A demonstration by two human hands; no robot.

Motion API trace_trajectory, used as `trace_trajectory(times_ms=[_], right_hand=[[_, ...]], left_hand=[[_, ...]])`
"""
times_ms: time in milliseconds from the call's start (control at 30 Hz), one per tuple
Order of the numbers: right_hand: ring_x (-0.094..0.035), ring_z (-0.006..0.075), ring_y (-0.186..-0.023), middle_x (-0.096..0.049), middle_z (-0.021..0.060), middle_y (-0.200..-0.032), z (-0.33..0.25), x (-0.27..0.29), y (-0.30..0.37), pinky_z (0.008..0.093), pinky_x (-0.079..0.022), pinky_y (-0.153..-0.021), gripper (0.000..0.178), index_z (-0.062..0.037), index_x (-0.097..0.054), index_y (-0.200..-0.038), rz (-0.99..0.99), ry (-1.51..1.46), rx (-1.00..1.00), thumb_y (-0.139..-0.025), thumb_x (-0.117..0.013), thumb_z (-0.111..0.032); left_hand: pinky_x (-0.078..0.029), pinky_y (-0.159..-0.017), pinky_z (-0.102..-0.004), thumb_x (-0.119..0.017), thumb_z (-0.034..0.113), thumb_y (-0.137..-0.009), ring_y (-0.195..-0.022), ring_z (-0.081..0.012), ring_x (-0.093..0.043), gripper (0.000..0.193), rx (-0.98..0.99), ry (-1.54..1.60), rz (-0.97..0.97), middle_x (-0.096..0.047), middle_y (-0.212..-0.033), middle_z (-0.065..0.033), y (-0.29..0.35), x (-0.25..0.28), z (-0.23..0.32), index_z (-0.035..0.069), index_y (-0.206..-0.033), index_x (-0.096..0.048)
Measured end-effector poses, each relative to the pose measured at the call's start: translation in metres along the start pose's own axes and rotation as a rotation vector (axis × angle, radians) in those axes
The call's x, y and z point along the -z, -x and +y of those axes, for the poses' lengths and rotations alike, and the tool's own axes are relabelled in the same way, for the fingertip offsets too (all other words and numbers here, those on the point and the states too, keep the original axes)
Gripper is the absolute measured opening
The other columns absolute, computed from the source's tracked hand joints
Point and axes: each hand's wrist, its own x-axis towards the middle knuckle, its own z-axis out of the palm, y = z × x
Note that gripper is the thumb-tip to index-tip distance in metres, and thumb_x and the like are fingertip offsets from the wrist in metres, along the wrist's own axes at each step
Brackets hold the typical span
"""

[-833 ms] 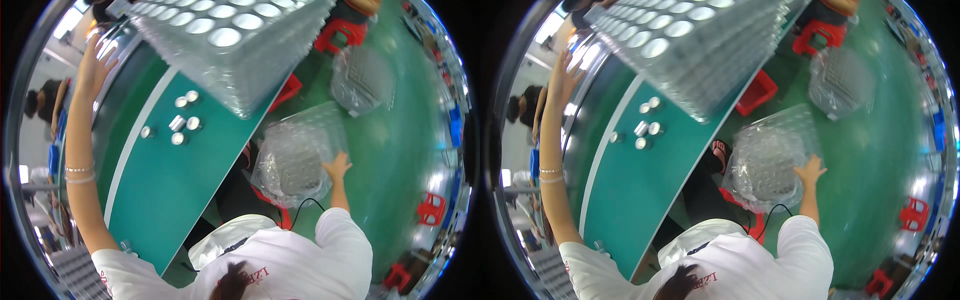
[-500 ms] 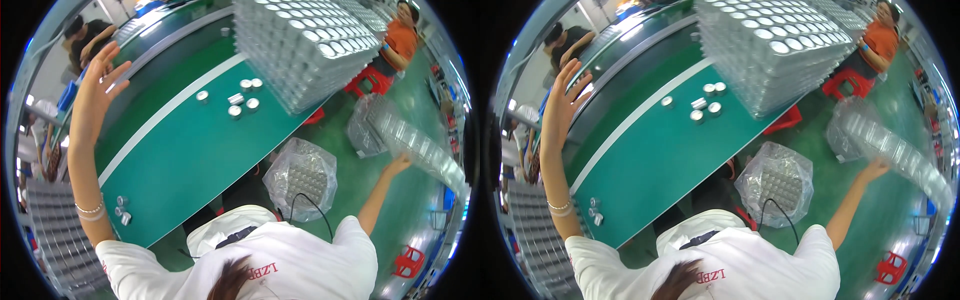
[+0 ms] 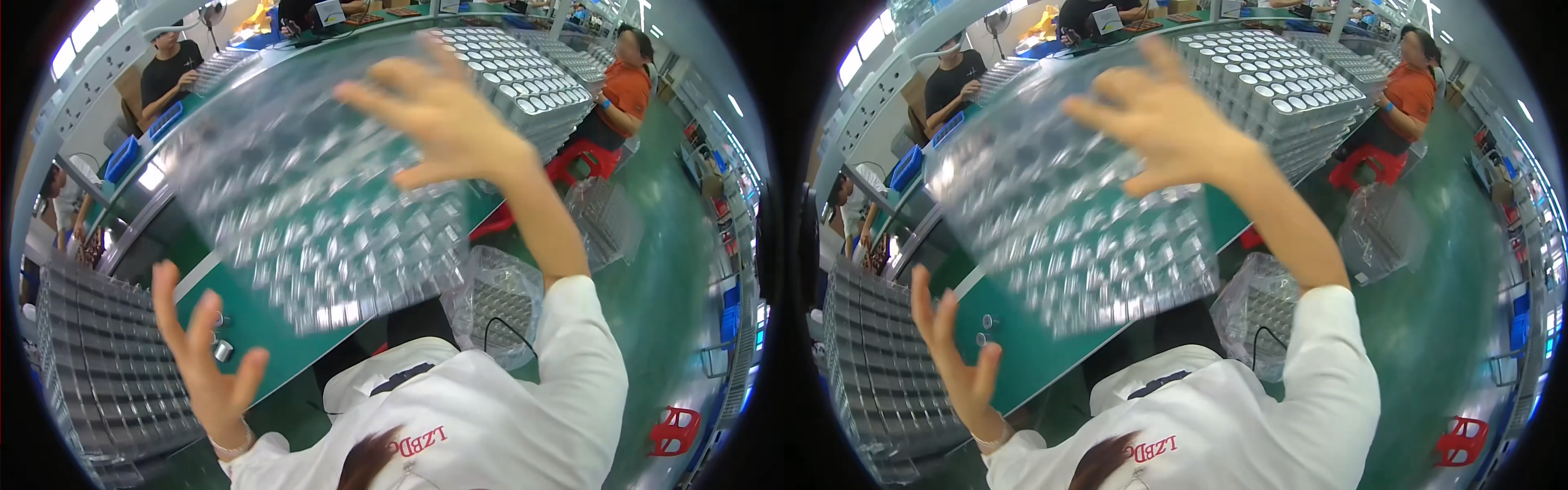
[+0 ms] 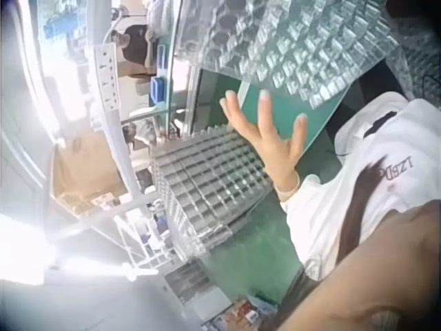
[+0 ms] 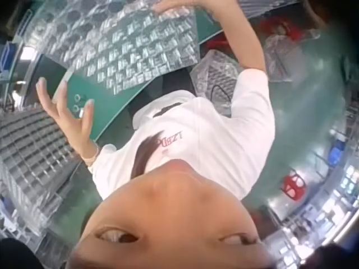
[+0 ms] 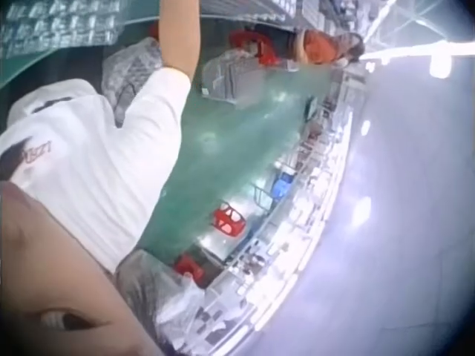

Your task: The person assembles electronic components by hand, arranging them into plastic trays.

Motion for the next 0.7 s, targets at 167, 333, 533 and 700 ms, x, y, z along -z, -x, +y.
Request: trace_trajectory(times_ms=[167,333,533,700], right_hand=[[-0.047,0.0265,-0.105,-0.047,0.0129,-0.109,-0.022,-0.153,-0.047,0.0538,-0.015,-0.101,0.084,-0.0139,-0.04,-0.126,-0.251,-0.478,0.172,-0.05,-0.072,-0.033],[-0.051,0.0248,-0.101,-0.056,0.0085,-0.106,0.015,-0.247,-0.061,0.0325,-0.041,-0.086,0.038,-0.0074,-0.06,-0.104,-0.414,-1.03,0.137,-0.07,-0.066,-0.023],[-0.045,0.041,-0.107,-0.028,0.0197,-0.132,0.143,-0.396,-0.048,0.0443,-0.043,-0.085,0.062,-0.0252,-0.03,-0.131,-0.373,-0.09,-0.897,-0.076,-0.058,-0.034],[-0.049,0.037,-0.101,-0.032,0.0169,-0.129,0.206,-0.469,-0.009,0.0422,-0.045,-0.082,0.041,-0.0163,-0.05,-0.113,-0.535,-0.023,-0.963,-0.073,-0.053,-0.013]], left_hand=[[-0.008,-0.102,-0.0533,-0.068,0.046,-0.064,-0.128,-0.0392,-0.017,0.077,0.247,-0.11,-0.533,-0.023,-0.139,-0.0179,0.037,-0.061,-0.015,0.012,-0.127,-0.041],[-0.008,-0.101,-0.0549,-0.069,0.047,-0.061,-0.128,-0.0381,-0.019,0.079,0.435,-0.058,-0.662,-0.025,-0.138,-0.015,0.069,-0.114,-0.055,0.011,-0.126,-0.042],[-0.012,-0.099,-0.0568,-0.068,0.043,-0.064,-0.122,-0.0374,-0.029,0.063,0.437,-0.098,-0.621,-0.035,-0.132,-0.014,0.069,-0.126,-0.071,0.013,-0.116,-0.051],[-0.017,-0.097,-0.0573,-0.068,0.04,-0.065,-0.12,-0.0368,-0.032,0.056,0.436,-0.087,-0.626,-0.038,-0.13,-0.013,0.072,-0.129,-0.077,0.016,-0.114,-0.054]])
